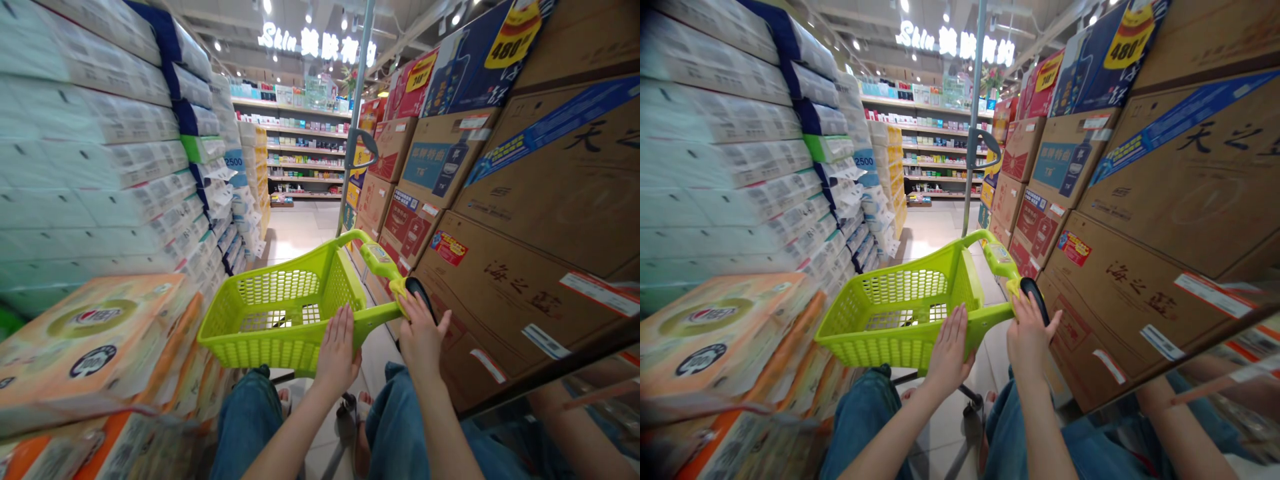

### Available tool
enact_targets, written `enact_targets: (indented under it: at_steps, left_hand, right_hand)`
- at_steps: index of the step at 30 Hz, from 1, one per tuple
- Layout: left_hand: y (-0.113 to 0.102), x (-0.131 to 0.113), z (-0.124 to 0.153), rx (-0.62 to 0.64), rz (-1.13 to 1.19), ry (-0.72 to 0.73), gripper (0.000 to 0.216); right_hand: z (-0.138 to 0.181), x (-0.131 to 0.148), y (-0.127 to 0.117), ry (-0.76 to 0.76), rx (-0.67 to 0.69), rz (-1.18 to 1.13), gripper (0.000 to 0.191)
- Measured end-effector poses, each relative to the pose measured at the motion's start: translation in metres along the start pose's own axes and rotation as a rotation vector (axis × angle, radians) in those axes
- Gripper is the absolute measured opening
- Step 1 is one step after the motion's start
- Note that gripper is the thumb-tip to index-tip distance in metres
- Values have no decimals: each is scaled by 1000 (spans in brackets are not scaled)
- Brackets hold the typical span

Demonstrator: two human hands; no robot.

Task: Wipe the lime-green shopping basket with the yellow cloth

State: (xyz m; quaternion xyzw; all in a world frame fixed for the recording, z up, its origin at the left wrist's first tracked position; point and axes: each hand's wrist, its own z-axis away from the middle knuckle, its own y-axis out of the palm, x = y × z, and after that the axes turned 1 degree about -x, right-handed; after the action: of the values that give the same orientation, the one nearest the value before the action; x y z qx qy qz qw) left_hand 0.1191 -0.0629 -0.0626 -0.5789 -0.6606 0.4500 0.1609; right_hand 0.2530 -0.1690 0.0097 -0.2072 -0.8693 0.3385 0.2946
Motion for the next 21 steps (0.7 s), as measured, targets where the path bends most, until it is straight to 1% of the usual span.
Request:
enact_targets:
  at_steps: [1, 3, 4, 6, 7, 8, 10, 15, 21]
  left_hand:
    - [1, 0, 0, 2, 2, -2, 88]
    - [3, 2, 0, 4, -3, 7, 88]
    - [4, 3, 1, 0, -10, 13, 88]
    - [4, 7, 2, -7, -24, 28, 88]
    - [4, 8, 3, -9, -29, 34, 88]
    - [3, 9, 4, -9, -31, 38, 88]
    - [1, 10, 4, -2, -30, 44, 87]
    - [1, 8, 1, 6, -23, 42, 86]
    - [6, 7, -3, -2, -27, 77, 84]
  right_hand:
    - [6, 12, 4, -26, 41, -1, 52]
    - [23, 39, 13, -131, 156, -14, 56]
    - [31, 51, 16, -167, 189, -23, 57]
    - [42, 65, 19, -231, 237, -53, 59]
    - [44, 65, 18, -252, 249, -70, 59]
    - [44, 62, 16, -269, 254, -88, 59]
    - [38, 47, 10, -286, 242, -120, 58]
    - [-2, -2, -5, -232, 107, -180, 46]
    - [-51, -36, -12, -104, 151, -280, 37]
